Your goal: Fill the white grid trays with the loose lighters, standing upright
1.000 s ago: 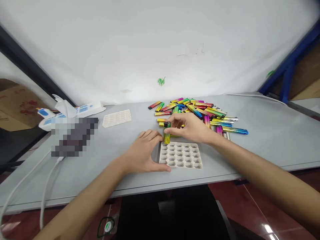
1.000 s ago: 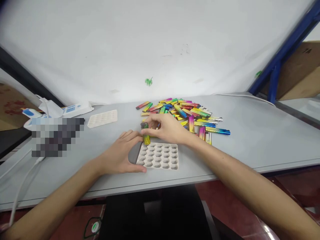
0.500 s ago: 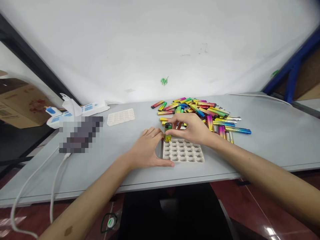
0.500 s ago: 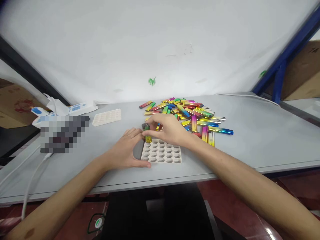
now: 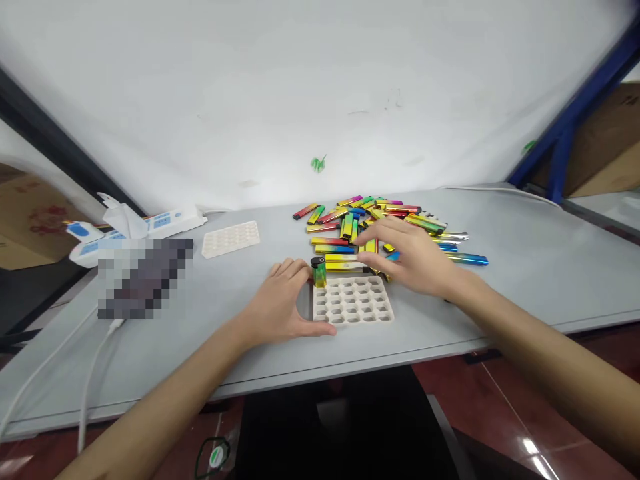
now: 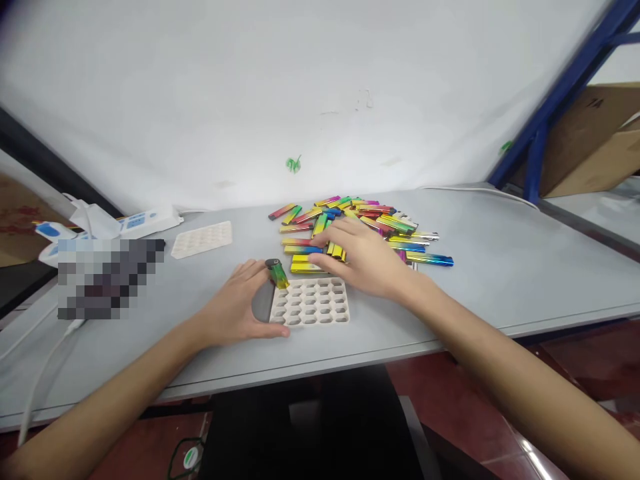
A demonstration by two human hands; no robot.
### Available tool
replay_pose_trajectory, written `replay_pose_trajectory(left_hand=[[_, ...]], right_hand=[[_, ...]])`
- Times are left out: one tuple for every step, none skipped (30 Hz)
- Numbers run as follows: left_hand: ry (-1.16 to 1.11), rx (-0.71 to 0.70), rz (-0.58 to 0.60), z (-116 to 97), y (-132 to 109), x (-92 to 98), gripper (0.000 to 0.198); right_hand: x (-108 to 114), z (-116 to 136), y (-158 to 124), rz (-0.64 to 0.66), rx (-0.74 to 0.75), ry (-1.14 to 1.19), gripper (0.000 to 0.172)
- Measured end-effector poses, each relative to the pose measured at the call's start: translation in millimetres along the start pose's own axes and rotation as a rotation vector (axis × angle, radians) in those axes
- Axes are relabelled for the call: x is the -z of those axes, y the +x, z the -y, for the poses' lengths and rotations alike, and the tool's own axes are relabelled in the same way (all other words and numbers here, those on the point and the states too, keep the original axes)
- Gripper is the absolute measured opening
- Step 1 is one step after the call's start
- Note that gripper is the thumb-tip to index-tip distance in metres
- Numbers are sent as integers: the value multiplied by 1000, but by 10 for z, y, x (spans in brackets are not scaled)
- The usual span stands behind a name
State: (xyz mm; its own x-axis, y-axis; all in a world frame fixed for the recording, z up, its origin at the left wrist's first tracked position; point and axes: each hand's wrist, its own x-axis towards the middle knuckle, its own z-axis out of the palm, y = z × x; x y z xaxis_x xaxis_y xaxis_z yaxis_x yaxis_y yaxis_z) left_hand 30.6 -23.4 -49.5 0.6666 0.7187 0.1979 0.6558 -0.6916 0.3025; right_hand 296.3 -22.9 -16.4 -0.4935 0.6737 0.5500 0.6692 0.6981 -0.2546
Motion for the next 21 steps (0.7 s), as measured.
replay_pose_trajectory(left_hand=[[-1, 6, -3, 6, 3, -5, 72], [-3, 13, -5, 10, 10, -10, 73], [-7, 19, -5, 12, 18, -17, 74], [-10, 24, -6, 13, 27, -23, 74], [-14, 29, -7, 12, 36, -28, 74], [-15, 34, -6, 11, 43, -34, 74], [-14, 40, -7, 9, 48, -38, 74], [-11, 48, -9, 6, 51, -41, 73], [-6, 57, -12, 3, 51, -44, 73], [0, 68, -15, -1, 50, -46, 72], [7, 81, -19, -7, 48, -48, 72], [14, 93, -24, -12, 46, -49, 71], [22, 103, -27, -18, 45, -50, 71], [32, 113, -30, -24, 44, -51, 71], [43, 123, -34, -29, 43, -52, 71], [54, 131, -39, -32, 43, -54, 71], [64, 138, -43, -34, 43, -57, 71], [72, 145, -46, -34, 43, -61, 71], [80, 153, -52, -31, 44, -65, 71], [87, 161, -59, -28, 46, -70, 72], [91, 169, -67, -23, 48, -74, 71]], right_hand=[[64, -32, -108, -1, -18, -41, 28], [112, -70, -227, 40, -28, -88, 32], [141, -113, -350, 100, -30, -143, 38], [152, -159, -469, 155, -54, -209, 46], [146, -204, -576, 204, -84, -266, 55], [128, -247, -665, 251, -108, -307, 62], [103, -284, -731, 290, -129, -333, 65], [76, -315, -772, 324, -147, -348, 66], [50, -340, -790, 348, -163, -356, 65], [29, -359, -789, 362, -177, -361, 63], [13, -373, -773, 368, -189, -365, 62], [1, -384, -749, 364, -200, -368, 62], [-6, -393, -722, 353, -207, -369, 61], [-11, -403, -696, 341, -211, -366, 61], [-15, -412, -674, 328, -212, -359, 60], [-19, -423, -657, 316, -211, -353, 60], [-24, -433, -645, 305, -208, -346, 59], [-29, -443, -636, 297, -204, -341, 59], [-34, -453, -629, 292, -200, -337, 58], [-38, -460, -624, 288, -197, -335, 58], [-42, -466, -618, 284, -192, -335, 57]])
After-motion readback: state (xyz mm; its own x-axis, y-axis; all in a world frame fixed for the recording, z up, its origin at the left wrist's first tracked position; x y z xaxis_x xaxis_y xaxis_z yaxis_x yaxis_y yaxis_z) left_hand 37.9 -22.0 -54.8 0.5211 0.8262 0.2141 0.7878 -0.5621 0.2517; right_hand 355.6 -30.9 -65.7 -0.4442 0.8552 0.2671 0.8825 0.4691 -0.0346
